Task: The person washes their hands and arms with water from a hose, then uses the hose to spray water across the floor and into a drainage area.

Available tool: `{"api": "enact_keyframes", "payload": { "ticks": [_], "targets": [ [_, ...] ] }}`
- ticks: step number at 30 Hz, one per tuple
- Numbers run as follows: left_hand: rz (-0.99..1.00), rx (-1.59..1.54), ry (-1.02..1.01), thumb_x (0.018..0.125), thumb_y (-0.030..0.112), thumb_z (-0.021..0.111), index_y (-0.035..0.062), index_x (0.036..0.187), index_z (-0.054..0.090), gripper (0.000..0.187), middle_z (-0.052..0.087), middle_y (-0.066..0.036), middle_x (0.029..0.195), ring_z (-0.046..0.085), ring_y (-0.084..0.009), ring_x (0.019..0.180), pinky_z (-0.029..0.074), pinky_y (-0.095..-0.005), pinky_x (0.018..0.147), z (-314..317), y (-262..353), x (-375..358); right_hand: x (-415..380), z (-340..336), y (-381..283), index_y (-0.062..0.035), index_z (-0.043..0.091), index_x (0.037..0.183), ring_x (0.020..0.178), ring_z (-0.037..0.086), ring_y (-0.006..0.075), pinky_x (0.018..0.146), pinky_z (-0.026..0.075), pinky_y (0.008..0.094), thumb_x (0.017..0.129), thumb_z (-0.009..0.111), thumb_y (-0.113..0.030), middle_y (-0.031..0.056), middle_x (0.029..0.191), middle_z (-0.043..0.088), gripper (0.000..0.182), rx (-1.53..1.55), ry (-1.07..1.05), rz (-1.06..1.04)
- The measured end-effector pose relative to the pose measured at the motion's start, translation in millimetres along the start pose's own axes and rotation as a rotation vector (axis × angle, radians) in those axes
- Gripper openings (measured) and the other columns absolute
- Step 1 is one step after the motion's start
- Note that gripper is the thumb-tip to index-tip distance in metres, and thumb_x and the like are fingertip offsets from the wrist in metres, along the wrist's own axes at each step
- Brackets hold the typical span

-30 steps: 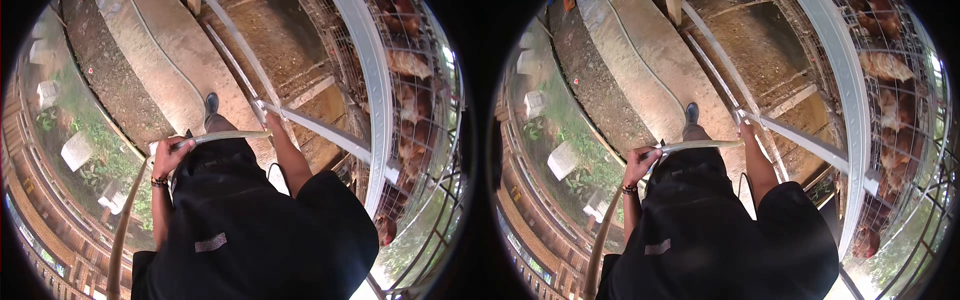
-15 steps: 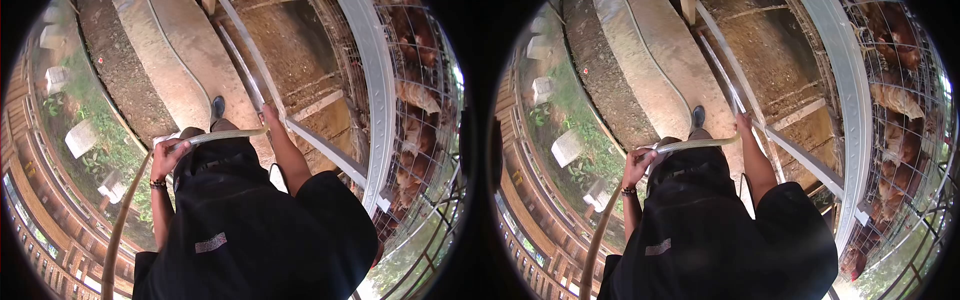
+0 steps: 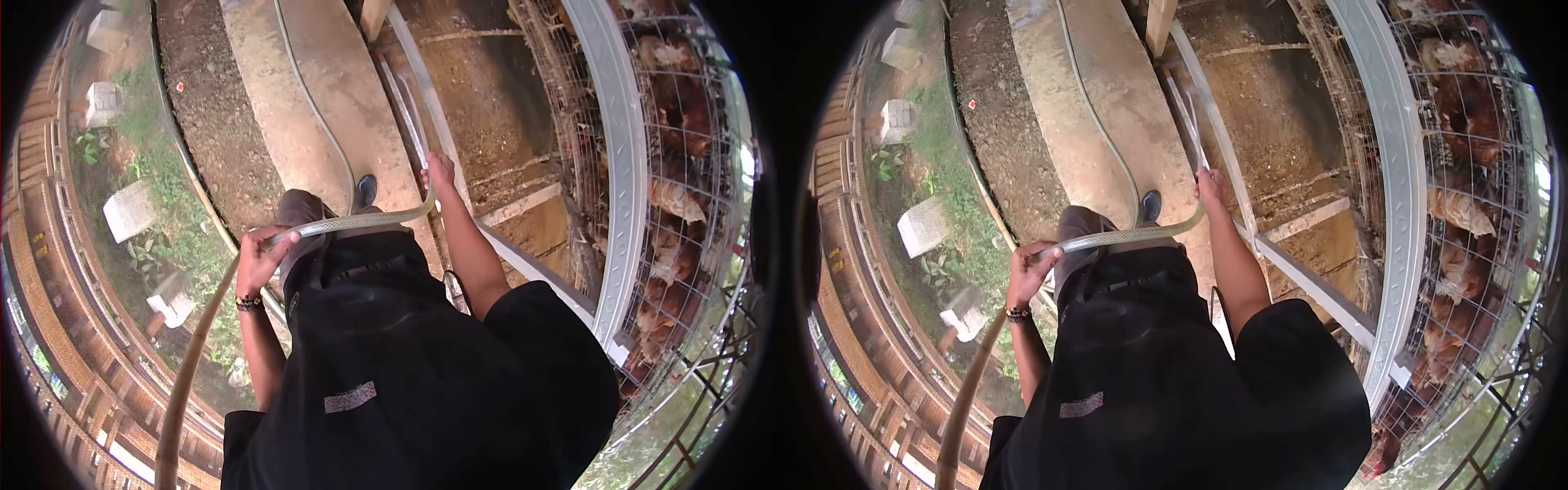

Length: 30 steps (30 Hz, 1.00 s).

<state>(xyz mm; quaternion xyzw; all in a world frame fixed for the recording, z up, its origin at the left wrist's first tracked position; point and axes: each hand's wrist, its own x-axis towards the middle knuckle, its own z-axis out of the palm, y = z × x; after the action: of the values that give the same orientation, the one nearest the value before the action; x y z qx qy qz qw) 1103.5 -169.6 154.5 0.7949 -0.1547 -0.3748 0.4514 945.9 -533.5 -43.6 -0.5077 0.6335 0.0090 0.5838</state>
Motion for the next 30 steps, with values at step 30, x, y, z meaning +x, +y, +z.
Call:
{"api": "enact_keyframes", "payload": {
  "ticks": [30],
  "targets": [
    [0.041,-0.094,-0.19,0.087,0.02,0.071,-0.0013,0.087,0.071,0.021,0.056,0.006,0.066,0.044,-0.0034,0.062,0.036,-0.023,0.053,-284.2,-39.5,199.6,8.4,247.1,-181.1,-0.006,0.053,0.094,0.043,0.048,0.0145,0.036,0.04,0.0329,0.086,0.053,-0.027,0.0072,0.062,0.055,0.022,0.018,0.15,-0.025]
  ]
}}
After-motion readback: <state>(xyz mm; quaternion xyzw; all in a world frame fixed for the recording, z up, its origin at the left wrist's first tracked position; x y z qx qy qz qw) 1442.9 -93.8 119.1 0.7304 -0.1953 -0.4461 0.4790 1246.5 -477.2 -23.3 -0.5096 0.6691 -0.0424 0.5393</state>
